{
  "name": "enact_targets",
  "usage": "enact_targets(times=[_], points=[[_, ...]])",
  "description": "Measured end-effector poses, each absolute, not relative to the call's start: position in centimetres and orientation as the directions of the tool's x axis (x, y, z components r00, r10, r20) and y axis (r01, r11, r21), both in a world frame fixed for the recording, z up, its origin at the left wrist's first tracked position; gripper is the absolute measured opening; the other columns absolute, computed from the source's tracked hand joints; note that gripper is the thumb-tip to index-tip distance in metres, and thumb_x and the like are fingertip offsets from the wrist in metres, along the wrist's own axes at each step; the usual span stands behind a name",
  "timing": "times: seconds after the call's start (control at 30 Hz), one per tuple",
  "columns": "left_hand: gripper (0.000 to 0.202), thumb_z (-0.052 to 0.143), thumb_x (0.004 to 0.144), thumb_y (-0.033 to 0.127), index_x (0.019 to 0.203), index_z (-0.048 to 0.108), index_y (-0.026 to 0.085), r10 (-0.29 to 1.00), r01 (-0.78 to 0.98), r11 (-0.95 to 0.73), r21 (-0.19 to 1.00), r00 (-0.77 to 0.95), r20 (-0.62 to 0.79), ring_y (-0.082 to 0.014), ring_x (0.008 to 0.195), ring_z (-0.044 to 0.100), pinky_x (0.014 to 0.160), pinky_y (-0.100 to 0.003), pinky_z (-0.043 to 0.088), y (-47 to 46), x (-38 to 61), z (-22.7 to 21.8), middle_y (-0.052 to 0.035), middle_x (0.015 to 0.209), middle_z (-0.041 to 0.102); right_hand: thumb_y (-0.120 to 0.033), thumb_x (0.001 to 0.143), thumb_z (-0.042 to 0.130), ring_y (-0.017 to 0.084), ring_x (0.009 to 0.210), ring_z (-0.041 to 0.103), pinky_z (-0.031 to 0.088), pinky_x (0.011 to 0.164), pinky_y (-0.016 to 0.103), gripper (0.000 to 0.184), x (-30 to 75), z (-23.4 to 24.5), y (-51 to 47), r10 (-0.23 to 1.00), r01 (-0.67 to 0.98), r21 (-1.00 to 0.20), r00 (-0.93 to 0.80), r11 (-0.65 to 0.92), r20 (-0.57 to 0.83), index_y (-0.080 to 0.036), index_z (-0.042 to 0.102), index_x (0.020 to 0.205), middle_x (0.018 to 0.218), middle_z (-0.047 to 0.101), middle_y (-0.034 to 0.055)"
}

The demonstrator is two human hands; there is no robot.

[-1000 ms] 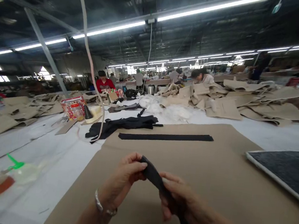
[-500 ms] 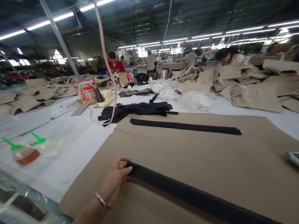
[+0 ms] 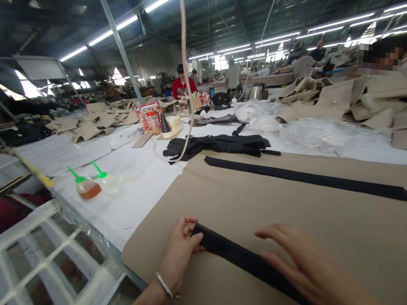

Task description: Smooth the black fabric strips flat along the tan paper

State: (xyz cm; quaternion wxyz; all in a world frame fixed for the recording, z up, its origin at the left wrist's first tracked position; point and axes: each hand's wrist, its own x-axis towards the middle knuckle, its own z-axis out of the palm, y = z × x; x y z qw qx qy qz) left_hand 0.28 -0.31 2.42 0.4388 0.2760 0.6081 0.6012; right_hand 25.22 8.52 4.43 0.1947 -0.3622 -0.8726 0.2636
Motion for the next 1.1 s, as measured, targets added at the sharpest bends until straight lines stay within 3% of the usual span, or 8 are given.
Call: enact_targets(times=[0.1,0.23,0.47,0.53,0.63,0.73,0.9,1.1], points=[[0.039,0.07,0.067,0.028,0.097,0.048,0.018,0.868,-0.15,0.113,0.982,-0.466,-0.171,-0.0188,0.075,0.065,0.063,-0.029,0.055,-0.7,0.0,2.3,-0.0038,0.082,0.065,-0.031,0.092,0.057,0.026,0.109,0.055,0.038,0.094,0.044,0.026,17.9,5.3,7.7,0.646,0.519,-0.591,-0.763,0.617,0.005,-0.024,0.062,0.116,0.116,0.063,0.0066],[0.035,0.069,0.066,0.025,0.095,0.051,0.018,0.849,-0.039,0.109,0.993,-0.516,-0.113,-0.0211,0.076,0.066,0.065,-0.031,0.054,-1.1,-1.3,1.7,-0.0054,0.082,0.065,-0.013,0.086,0.055,0.023,0.098,0.058,0.035,0.084,0.04,0.021,12.2,4.6,7.2,0.678,0.594,-0.574,-0.73,0.564,-0.09,-0.023,0.065,0.101,0.097,0.067,0.0031],[0.026,0.062,0.076,0.013,0.101,0.061,0.019,0.813,0.256,0.129,0.958,-0.581,0.046,-0.0208,0.085,0.062,0.081,-0.035,0.05,-2.0,-2.4,1.2,-0.0063,0.096,0.065,-0.021,0.085,0.062,0.026,0.112,0.05,0.032,0.088,0.041,0.032,12.9,3.7,7.5,0.743,0.664,-0.5,-0.667,0.556,-0.06,-0.022,0.059,0.117,0.119,0.059,0.008],[0.028,0.056,0.083,0.013,0.109,0.06,0.021,0.842,0.461,0.048,0.886,-0.496,0.212,-0.0223,0.095,0.061,0.089,-0.039,0.048,-2.1,-2.2,1.3,-0.0076,0.107,0.064,-0.017,0.085,0.06,0.026,0.112,0.05,0.032,0.087,0.04,0.033,12.9,3.6,7.6,0.722,0.643,-0.49,-0.69,0.589,-0.037,-0.022,0.059,0.118,0.118,0.06,0.0079],[0.034,0.042,0.091,0.008,0.118,0.058,0.022,0.903,0.754,-0.182,0.632,-0.126,0.41,-0.0227,0.11,0.056,0.097,-0.041,0.046,-2.1,-2.1,1.3,-0.0085,0.117,0.061,-0.01,0.085,0.055,0.025,0.111,0.05,0.031,0.086,0.039,0.037,12.7,2.9,7.6,0.675,0.564,-0.499,-0.736,0.658,0.058,-0.023,0.057,0.12,0.121,0.06,0.0067],[0.036,0.04,0.092,0.006,0.12,0.057,0.02,0.93,0.859,-0.27,0.434,0.116,0.35,-0.0232,0.114,0.054,0.1,-0.043,0.046,-2.2,-2.6,1.2,-0.009,0.121,0.061,-0.006,0.086,0.05,0.024,0.11,0.05,0.032,0.088,0.038,0.041,12.8,1.8,7.8,0.654,0.499,-0.542,-0.745,0.676,0.13,-0.024,0.056,0.122,0.118,0.062,0.0055],[0.037,0.041,0.093,0.007,0.127,0.053,0.014,0.94,0.931,-0.267,0.249,0.194,0.281,-0.0247,0.118,0.054,0.102,-0.044,0.047,-3.0,-3.4,0.6,-0.0122,0.127,0.06,-0.008,0.088,0.049,0.022,0.111,0.051,0.037,0.092,0.035,0.035,12.7,1.8,8.1,0.709,0.498,-0.616,-0.69,0.61,0.144,-0.021,0.057,0.119,0.121,0.056,0.0084],[0.039,0.04,0.092,0.006,0.129,0.052,0.011,0.938,0.959,-0.25,0.133,0.206,0.278,-0.0267,0.118,0.056,0.1,-0.044,0.05,-3.8,-3.4,0.3,-0.0153,0.128,0.06,-0.02,0.089,0.059,0.032,0.111,0.052,0.035,0.092,0.046,0.023,11.0,4.2,7.8,0.743,0.726,-0.373,-0.657,0.578,-0.129,-0.016,0.057,0.112,0.113,0.06,0.0138]])
